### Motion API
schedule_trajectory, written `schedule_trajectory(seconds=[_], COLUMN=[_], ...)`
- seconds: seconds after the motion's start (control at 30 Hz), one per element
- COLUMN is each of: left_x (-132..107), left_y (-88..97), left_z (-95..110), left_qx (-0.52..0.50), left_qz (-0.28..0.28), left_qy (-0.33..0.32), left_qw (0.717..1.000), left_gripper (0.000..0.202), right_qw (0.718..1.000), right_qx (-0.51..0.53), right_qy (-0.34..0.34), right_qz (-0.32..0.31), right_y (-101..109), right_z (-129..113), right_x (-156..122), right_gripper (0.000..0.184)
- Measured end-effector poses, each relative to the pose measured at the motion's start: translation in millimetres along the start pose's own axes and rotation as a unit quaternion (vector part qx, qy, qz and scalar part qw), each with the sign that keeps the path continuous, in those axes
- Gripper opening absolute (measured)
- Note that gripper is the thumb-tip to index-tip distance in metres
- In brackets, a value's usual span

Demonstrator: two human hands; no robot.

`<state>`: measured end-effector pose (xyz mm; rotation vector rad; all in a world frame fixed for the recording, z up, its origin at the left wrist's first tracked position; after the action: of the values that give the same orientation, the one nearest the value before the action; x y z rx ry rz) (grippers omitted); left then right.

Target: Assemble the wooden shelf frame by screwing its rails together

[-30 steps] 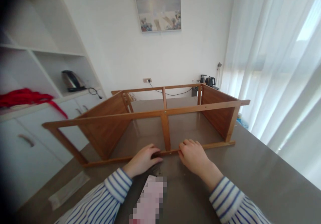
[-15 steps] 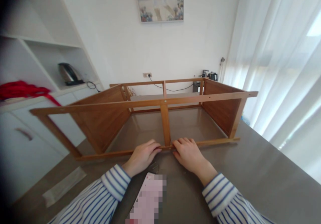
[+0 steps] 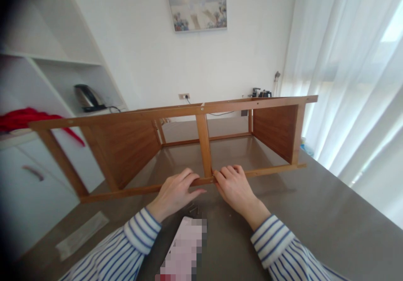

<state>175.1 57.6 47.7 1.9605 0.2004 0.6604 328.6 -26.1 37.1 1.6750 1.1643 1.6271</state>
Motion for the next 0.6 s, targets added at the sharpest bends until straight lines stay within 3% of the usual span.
schedule_trajectory(seconds=[0.27, 0.6], left_x=[19, 39], left_y=[14.3, 46.1], left_z=[8, 4], left_qx=[0.119, 0.122], left_qz=[0.019, 0.013], left_qy=[0.014, 0.018], left_qw=[0.993, 0.992], left_gripper=[0.032, 0.028], right_qw=[0.998, 0.991], right_qx=[-0.003, 0.016], right_qy=[0.014, 0.034], right_qz=[0.055, 0.127], right_y=[12, 30], right_z=[2, 6], right_x=[3, 6], right_gripper=[0.027, 0.029])
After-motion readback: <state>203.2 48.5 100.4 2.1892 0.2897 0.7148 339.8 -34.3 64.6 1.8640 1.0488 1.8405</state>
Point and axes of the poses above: each hand's wrist, its own x-axis towards the middle knuckle, its own y-axis out of the back of the hand, z = x × y, the point moved 4 cm from there along x, towards the middle knuckle, and after that the axes turned 13 degrees about x, right-handed, at the moved point
